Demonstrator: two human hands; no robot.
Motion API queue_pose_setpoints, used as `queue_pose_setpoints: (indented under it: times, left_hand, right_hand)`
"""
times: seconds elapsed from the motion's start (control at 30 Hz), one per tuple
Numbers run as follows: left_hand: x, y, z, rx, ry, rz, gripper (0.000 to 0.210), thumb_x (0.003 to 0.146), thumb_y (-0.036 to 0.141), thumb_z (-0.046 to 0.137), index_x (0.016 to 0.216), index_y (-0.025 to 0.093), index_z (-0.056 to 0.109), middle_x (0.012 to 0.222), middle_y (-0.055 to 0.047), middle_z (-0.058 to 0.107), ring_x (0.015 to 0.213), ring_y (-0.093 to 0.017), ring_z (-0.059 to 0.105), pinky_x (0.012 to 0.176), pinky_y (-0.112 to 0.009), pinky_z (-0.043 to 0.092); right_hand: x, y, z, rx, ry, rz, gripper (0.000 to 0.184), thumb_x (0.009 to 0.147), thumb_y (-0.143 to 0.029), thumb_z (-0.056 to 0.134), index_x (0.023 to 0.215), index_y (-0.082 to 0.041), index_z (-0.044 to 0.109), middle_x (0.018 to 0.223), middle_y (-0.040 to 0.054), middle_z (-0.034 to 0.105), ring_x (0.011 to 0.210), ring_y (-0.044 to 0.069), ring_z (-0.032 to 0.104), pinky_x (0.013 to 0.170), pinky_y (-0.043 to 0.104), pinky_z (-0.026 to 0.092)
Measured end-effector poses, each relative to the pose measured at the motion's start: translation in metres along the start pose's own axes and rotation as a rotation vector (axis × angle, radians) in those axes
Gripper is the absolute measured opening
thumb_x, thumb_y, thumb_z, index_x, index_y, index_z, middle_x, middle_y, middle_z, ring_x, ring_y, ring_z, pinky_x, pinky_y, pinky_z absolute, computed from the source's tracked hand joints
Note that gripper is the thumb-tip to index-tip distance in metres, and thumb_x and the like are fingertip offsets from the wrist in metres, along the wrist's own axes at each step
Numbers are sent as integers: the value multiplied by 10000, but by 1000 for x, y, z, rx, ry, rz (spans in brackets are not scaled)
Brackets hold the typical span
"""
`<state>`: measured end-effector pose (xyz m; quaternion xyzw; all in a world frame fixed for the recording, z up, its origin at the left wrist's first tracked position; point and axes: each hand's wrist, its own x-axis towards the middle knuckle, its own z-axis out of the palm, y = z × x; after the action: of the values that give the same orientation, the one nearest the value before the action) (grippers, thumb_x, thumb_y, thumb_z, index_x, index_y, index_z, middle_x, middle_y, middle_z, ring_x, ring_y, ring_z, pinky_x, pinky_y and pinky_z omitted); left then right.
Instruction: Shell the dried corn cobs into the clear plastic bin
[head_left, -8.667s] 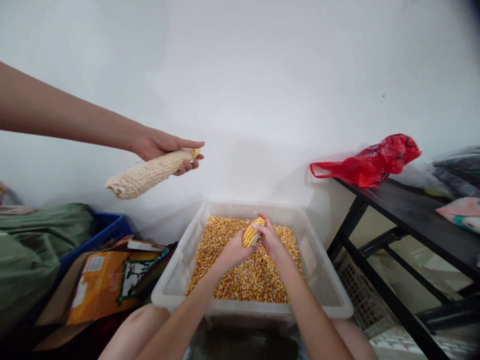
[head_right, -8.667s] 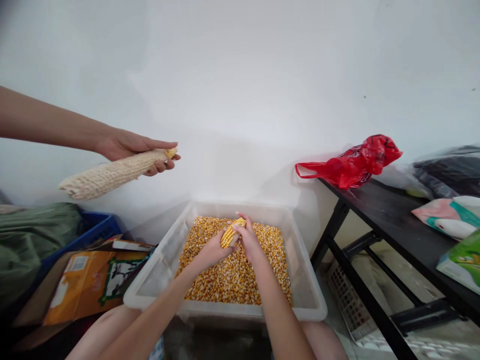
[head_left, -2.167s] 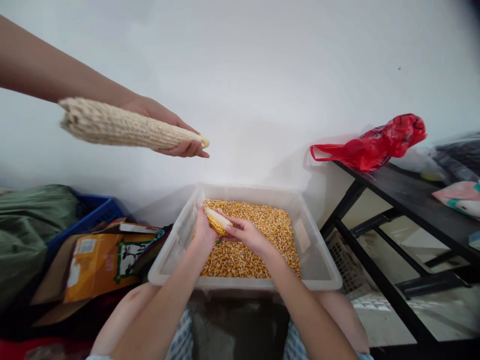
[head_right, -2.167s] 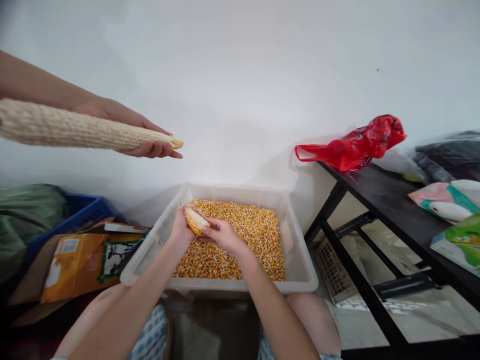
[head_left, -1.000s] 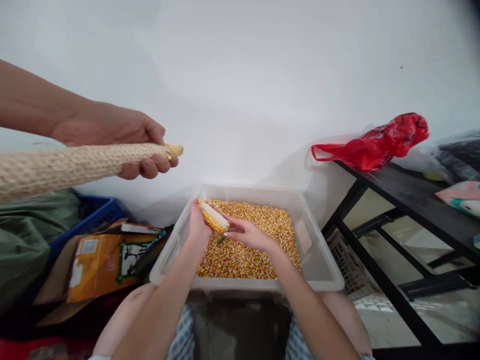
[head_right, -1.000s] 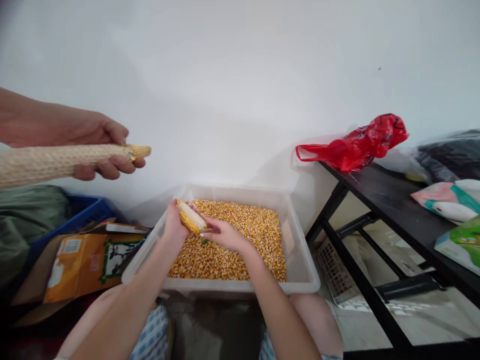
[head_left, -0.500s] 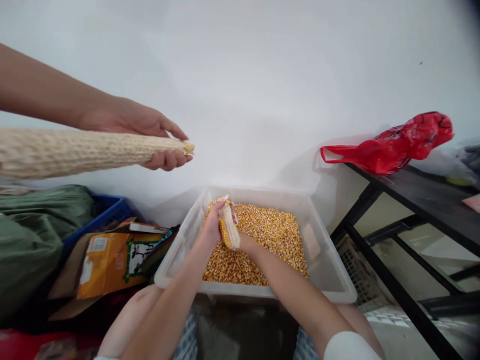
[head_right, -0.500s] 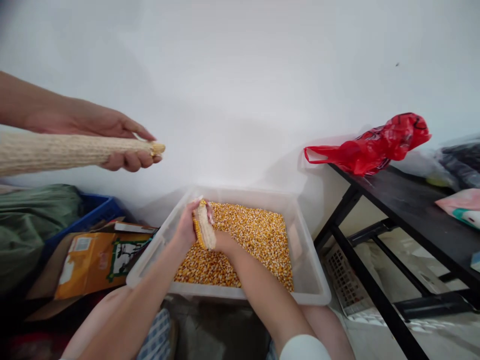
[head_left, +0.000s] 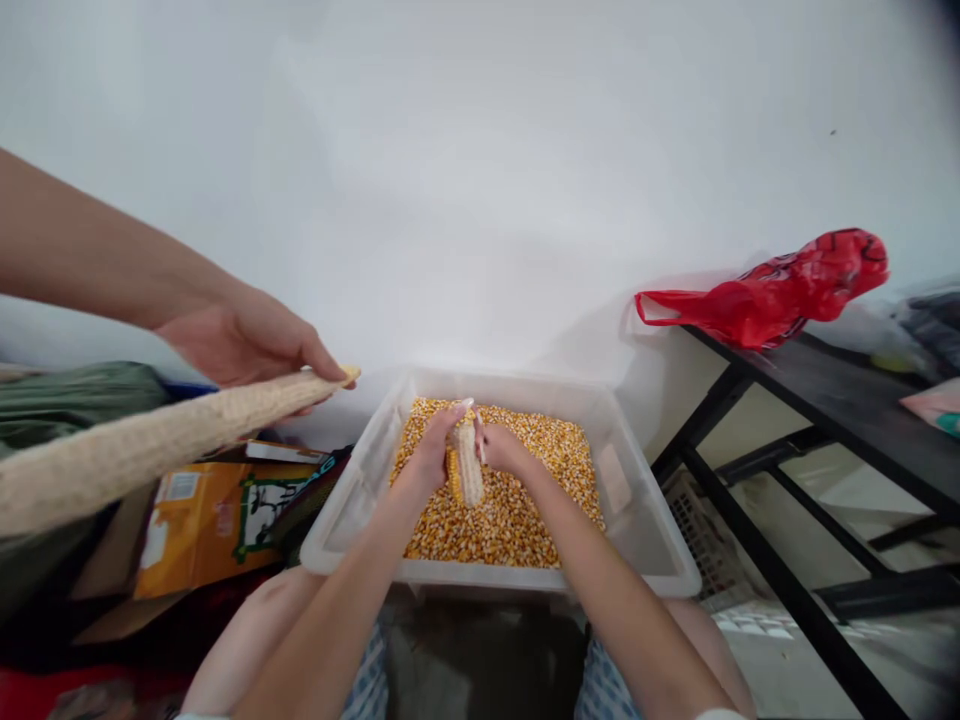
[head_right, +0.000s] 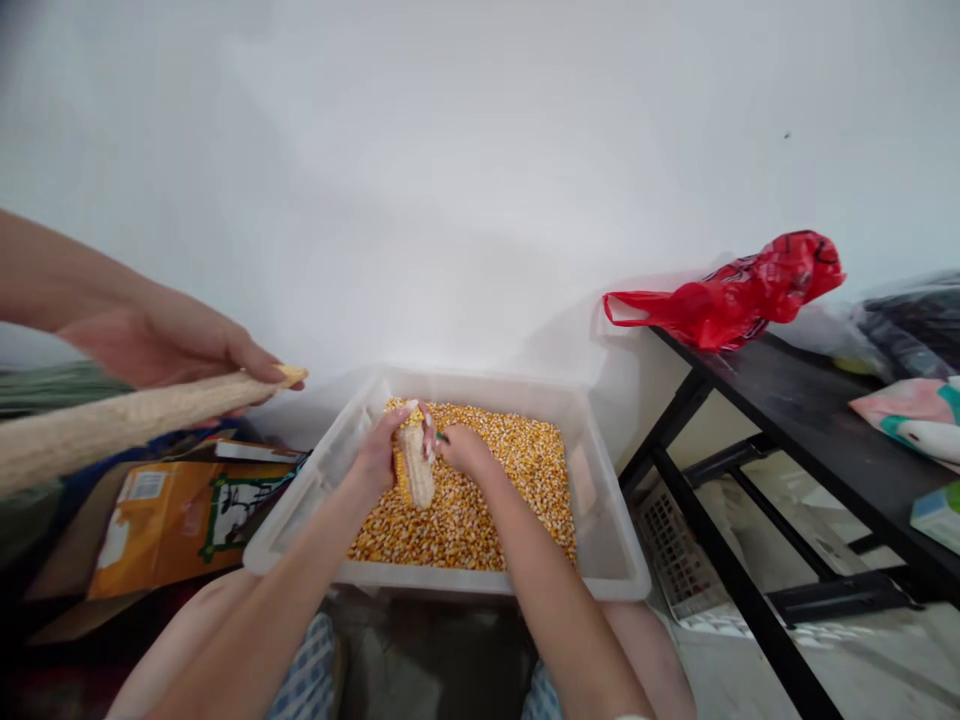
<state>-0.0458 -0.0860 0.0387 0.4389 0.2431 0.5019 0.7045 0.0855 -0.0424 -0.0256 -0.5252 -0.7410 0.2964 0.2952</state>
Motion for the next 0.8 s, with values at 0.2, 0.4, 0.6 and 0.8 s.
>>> queue_pose_setpoints:
  times: [0.2, 0.4, 0.6, 0.8]
  left_hand:
    - [-1, -4, 13, -53, 55, -78, 337, 689, 469, 490, 715, 140, 559, 452, -4, 536, 393, -124, 511, 383, -216, 382]
    - [3, -12, 18, -80, 246, -181, 316, 678, 478, 533, 689, 162, 537, 443, 6, 531, 429, -136, 540, 398, -213, 379]
    - [3, -10, 17, -58, 200, -140, 318, 676, 482, 537, 652, 166, 520, 451, -7, 543, 440, -147, 549, 396, -217, 373]
    - [3, -12, 12, 8, 173, -143, 378, 692, 528, 492, 599, 162, 505, 463, -34, 557, 447, -171, 557, 364, -227, 357]
  right_hand:
    - [-43, -46, -60, 750, 487, -30, 351, 769, -487, 431, 816, -142, 474, 694, 10, 558, 468, 63, 511, 471, 189, 435]
    - [-80, -95, -59, 842, 507, -169, 276, 785, -428, 464, 825, -155, 467, 764, 30, 589, 625, 95, 594, 593, 224, 502]
    - [-80, -100, -49, 793, 596, -187, 230, 791, -388, 475, 817, -159, 466, 754, 22, 595, 664, 121, 612, 628, 264, 514]
    - [-79, -99, -46, 803, 612, -173, 236, 795, -393, 460, 825, -159, 462, 785, 33, 598, 671, 114, 611, 643, 259, 516]
